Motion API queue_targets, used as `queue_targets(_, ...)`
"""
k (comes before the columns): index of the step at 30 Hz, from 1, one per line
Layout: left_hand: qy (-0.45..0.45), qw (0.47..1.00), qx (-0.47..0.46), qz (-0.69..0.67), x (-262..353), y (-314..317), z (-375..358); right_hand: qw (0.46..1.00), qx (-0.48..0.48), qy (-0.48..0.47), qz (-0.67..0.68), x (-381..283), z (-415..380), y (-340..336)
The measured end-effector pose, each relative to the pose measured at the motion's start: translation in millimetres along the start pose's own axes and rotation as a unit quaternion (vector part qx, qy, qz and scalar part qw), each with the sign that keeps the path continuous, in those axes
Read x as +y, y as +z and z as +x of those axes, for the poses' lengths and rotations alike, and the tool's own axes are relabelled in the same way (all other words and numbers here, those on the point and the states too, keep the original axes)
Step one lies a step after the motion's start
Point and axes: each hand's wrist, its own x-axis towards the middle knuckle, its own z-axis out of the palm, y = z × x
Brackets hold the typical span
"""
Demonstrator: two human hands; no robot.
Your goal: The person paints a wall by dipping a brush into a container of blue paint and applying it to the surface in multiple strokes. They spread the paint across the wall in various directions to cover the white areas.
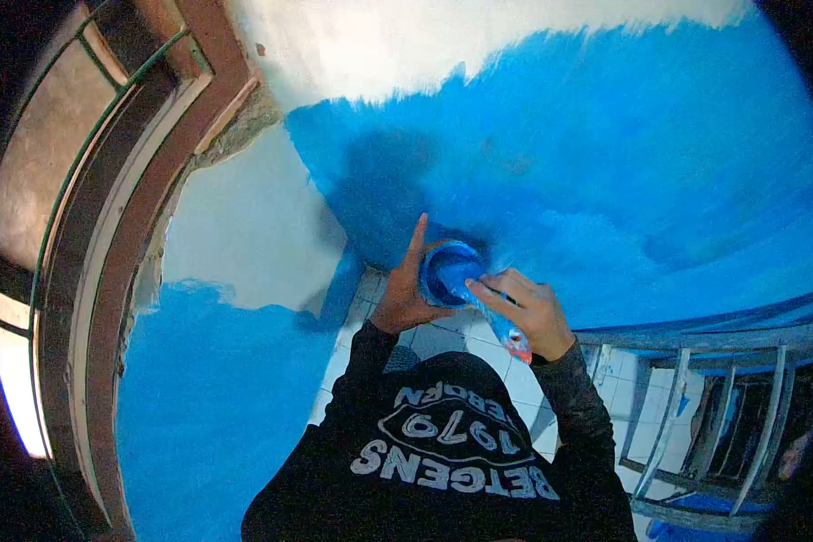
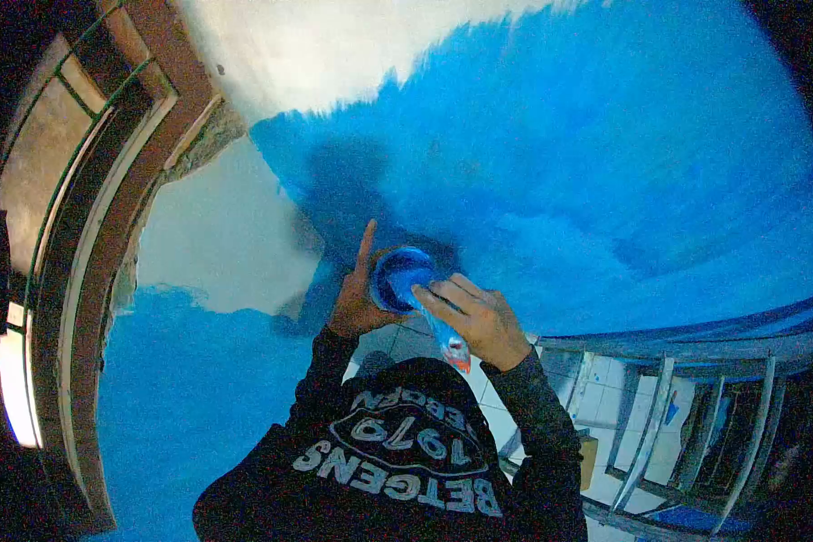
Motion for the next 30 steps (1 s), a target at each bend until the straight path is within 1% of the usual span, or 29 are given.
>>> queue_targets(3, -0.019, 1.0, 0.012, -0.004, 1, -5, -4, 1.0, 0.009, -0.021, -0.011, -7, -9, 1)
queue_targets(5, -0.035, 0.998, 0.046, -0.005, 0, -6, -6, 0.992, 0.112, 0.0, 0.058, -5, -18, 2)
queue_targets(6, -0.03, 0.998, 0.047, -0.004, -2, -7, -6, 0.976, 0.198, 0.014, 0.088, -10, -14, 1)
queue_targets(7, -0.029, 0.998, 0.062, 0.007, -5, -7, -8, 0.976, 0.201, 0.011, 0.084, -11, -19, 3)
queue_targets(8, -0.026, 0.997, 0.076, 0.017, -7, -7, -9, 0.917, 0.285, 0.16, 0.229, -13, -28, 8)
queue_targets(9, -0.02, 0.997, 0.076, 0.016, -5, -7, -11, 0.809, 0.353, 0.298, 0.364, -14, -30, 9)
queue_targets(10, -0.041, 0.996, 0.079, 0.011, -3, -7, -13, 0.81, 0.357, 0.294, 0.361, -10, -29, 6)
queue_targets(11, -0.061, 0.995, 0.082, 0.007, -2, -6, -15, 0.712, 0.44, 0.317, 0.446, -4, -26, 1)
queue_targets(12, -0.055, 0.995, 0.081, 0.007, -3, -4, -16, 0.598, 0.511, 0.331, 0.521, 0, -20, -3)
queue_targets(13, -0.048, 0.996, 0.079, -0.005, -7, -2, -18, 0.598, 0.515, 0.326, 0.52, 0, -8, -13)
queue_targets(15, -0.036, 0.996, 0.075, -0.018, -12, 5, -21, 0.52, 0.548, 0.352, 0.552, -7, 19, -45)
queue_targets(16, -0.04, 0.995, 0.081, -0.039, -12, 11, -22, 0.541, 0.558, 0.344, 0.527, -8, 29, -57)
queue_targets(17, -0.043, 0.993, 0.088, -0.061, -12, 16, -22, 0.542, 0.56, 0.34, 0.526, -9, 37, -68)
queue_targets(18, -0.037, 0.994, 0.088, -0.061, -8, 19, -21, 0.601, 0.552, 0.288, 0.502, -9, 43, -78)
queue_targets(19, -0.046, 0.995, 0.085, -0.026, -2, 22, -22, 0.656, 0.539, 0.236, 0.472, -12, 50, -89)
queue_targets(20, -0.055, 0.995, 0.082, 0.01, 2, 25, -23, 0.658, 0.539, 0.232, 0.471, -19, 61, -100)
queue_targets(21, -0.049, 0.995, 0.086, 0.01, 4, 27, -23, 0.743, 0.533, 0.19, 0.358, -29, 77, -112)
queue_targets(22, -0.038, 0.997, 0.072, -0.003, 5, 30, -24, 0.811, 0.516, 0.143, 0.237, -35, 93, -123)
queue_targets(23, -0.028, 0.998, 0.058, -0.016, 7, 32, -26, 0.812, 0.516, 0.135, 0.238, -36, 105, -131)
queue_targets(24, -0.008, 0.998, 0.066, -0.008, 9, 36, -28, 0.881, 0.469, 0.013, 0.066, -37, 118, -138)
queue_targets(25, -0.002, 0.997, 0.072, -0.005, 11, 36, -29, 0.902, 0.402, -0.109, -0.11, -37, 129, -141)
queue_targets(26, -0.003, 0.998, 0.064, -0.027, 12, 36, -30, 0.918, 0.354, -0.13, -0.125, -36, 138, -141)
queue_targets(27, -0.004, 0.997, 0.055, -0.049, 14, 36, -31, 0.916, 0.357, -0.136, -0.125, -34, 146, -140)
queue_targets(29, 0.01, 0.997, 0.057, -0.06, 15, 34, -34, 0.948, 0.232, -0.183, -0.119, -26, 156, -131)
queue_targets(30, 0.005, 0.997, 0.054, -0.053, 19, 31, -34, 0.947, 0.232, -0.186, -0.122, -24, 159, -126)
